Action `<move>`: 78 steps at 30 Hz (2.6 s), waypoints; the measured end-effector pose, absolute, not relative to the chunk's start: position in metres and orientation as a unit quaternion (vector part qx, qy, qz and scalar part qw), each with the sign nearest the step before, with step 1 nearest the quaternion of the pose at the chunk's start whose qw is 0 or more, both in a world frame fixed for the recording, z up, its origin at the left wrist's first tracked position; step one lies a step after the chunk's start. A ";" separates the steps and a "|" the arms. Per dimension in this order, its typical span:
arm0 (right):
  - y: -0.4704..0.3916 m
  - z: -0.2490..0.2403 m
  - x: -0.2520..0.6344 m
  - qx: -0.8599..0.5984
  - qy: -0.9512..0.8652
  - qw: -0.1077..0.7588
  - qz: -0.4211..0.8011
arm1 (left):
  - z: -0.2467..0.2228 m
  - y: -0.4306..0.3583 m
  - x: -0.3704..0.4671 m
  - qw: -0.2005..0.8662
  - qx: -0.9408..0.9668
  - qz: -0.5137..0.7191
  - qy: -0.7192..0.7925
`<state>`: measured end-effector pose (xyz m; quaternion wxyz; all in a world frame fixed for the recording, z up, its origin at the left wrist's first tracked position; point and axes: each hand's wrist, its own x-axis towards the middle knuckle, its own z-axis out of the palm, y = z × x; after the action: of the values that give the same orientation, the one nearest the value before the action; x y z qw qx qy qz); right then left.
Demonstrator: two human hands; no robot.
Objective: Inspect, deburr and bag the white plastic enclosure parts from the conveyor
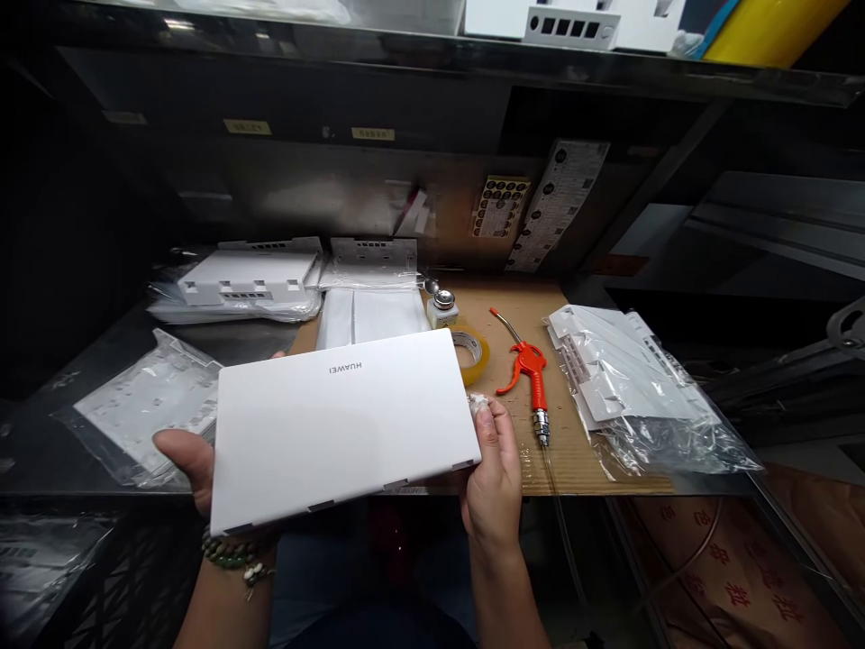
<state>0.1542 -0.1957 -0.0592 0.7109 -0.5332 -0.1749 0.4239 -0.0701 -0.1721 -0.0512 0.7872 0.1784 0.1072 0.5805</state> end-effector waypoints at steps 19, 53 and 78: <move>-0.172 -0.042 0.199 -0.480 -0.310 0.679 0.462 | -0.031 -0.159 -0.104 0.402 0.705 0.451 0.371; -0.192 -0.066 0.190 -0.566 -0.487 0.643 0.171 | -0.012 -0.131 -0.051 0.810 0.084 0.560 0.152; -0.220 -0.023 0.084 -0.395 -0.729 0.533 0.170 | -0.005 -0.147 -0.034 0.763 0.077 0.611 0.196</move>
<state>0.0844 -0.2199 -0.0229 0.5328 -0.3945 -0.7292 0.1698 -0.0341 -0.1468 -0.0049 0.7632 0.0766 0.1957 0.6111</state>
